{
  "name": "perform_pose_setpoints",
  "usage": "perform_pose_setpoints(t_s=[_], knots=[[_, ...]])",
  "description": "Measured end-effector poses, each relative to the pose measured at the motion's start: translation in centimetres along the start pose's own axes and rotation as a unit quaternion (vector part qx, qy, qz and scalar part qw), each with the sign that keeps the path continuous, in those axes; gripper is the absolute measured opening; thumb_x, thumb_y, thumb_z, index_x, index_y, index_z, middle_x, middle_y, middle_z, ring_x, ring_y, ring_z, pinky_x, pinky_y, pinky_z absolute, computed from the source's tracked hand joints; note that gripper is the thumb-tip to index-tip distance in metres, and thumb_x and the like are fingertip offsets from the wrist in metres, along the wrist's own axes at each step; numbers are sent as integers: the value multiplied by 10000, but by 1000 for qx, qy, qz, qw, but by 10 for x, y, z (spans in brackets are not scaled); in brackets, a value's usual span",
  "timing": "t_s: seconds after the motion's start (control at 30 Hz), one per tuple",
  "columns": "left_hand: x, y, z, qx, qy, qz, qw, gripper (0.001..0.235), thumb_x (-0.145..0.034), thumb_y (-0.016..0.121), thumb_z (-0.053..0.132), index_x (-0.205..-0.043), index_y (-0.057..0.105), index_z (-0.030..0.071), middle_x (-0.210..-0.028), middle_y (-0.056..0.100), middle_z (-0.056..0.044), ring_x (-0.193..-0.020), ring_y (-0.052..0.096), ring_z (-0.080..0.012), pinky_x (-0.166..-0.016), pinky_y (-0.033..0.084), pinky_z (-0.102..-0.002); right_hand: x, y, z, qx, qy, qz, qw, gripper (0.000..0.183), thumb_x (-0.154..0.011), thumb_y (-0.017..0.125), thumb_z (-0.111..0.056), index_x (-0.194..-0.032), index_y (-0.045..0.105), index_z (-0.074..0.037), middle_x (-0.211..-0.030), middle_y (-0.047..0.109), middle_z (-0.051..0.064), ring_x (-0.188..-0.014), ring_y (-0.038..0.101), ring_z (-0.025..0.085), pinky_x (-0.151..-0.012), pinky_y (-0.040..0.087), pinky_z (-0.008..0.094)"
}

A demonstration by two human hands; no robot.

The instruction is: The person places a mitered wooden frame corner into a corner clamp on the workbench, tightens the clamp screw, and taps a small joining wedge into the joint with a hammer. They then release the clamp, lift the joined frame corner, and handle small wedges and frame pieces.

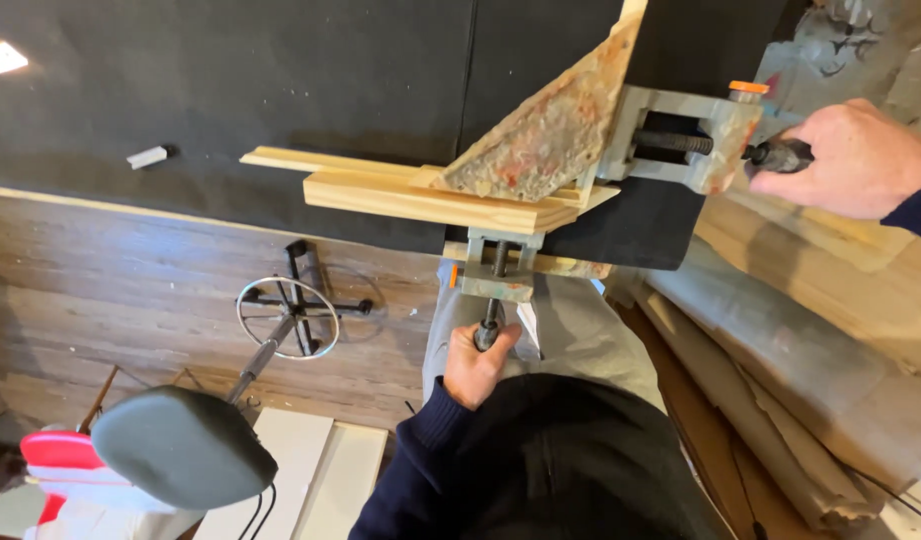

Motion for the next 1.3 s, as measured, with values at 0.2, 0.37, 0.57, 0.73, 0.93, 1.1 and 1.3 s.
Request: perform_pose_setpoints(t_s=[0.2, 0.37, 0.57, 0.73, 0.93, 1.1, 1.3], knots=[[-6, -1, -19, 60, -64, -45, 995, 378, -930, 707, 124, -596, 530, 104, -482, 465, 50, -396, 382, -52, -385, 276, -284, 7, -7, -7, 33, -7, 70, 997, 408, -807, 771, -424, -1031, 809, -86, -724, 732, 178, -653, 670, 331, -676, 586, 441], [14, 20, -25, 156, -125, -151, 968, 325, -947, 660, 103, -649, 530, 101, -490, 451, 33, -380, 377, -69, -367, 256, -277, 53, -40, -60, 125, -71, 251, 957, 350, -878, 812, -394, -1023, 787, -77, -650, 671, 151, -581, 663, 318, -629, 558, 407], [17, 41, -23, 345, -189, -356, 847, 310, -1075, 663, 154, -802, 526, 105, -533, 435, 20, -402, 378, -72, -384, 260, -251, 58, -30, -43, 149, -115, 327, 926, 313, -966, 848, -326, -957, 688, -58, -841, 696, 104, -715, 692, 249, -691, 549, 359], [20, 22, 19, 146, -12, -157, 977, 244, -941, 724, 152, -1068, 553, 33, -756, 593, -18, -543, 593, -124, -519, 464, -262, -31, 29, 79, -170, -23, 36, 985, 372, -914, 664, -398, -1086, 550, -87, -695, 510, 66, -474, 490, 173, -401, 361, 294], [56, -19, 8, 2, 122, 202, 972, 415, -821, 860, 27, -1112, 567, -9, -897, 675, -55, -788, 646, -105, -704, 530, -250, 4, 107, 102, -678, -144, -353, 629, 989, -1086, 277, -734, -1105, 687, 165, -685, 682, 137, -497, 555, 176, -412, 454, 325], [54, -22, -13, 35, 133, 200, 970, 292, -883, 773, -18, -1136, 626, -13, -930, 704, -86, -806, 670, -116, -741, 561, -261, 5, 85, 105, -759, -93, -184, 618, 628, -1244, 398, -355, -1047, 626, 195, -690, 629, 94, -482, 529, 139, -407, 433, 266], [29, 2, -47, 268, 52, 6, 962, 612, -1147, 360, 463, -1072, 686, -49, -718, 694, -133, -598, 574, -139, -548, 376, -249, 26, 26, 57, -561, -39, 45, 825, 225, -974, 522, -121, -1172, 617, -72, -1064, 690, 138, -904, 692, 182, -677, 579, 310]])
Point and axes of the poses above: each hand's wrist, its own x-axis away from the middle knuckle, its own y-axis out of the palm, z = x × y, the point moved 10 cm from there along -x, towards the middle knuckle
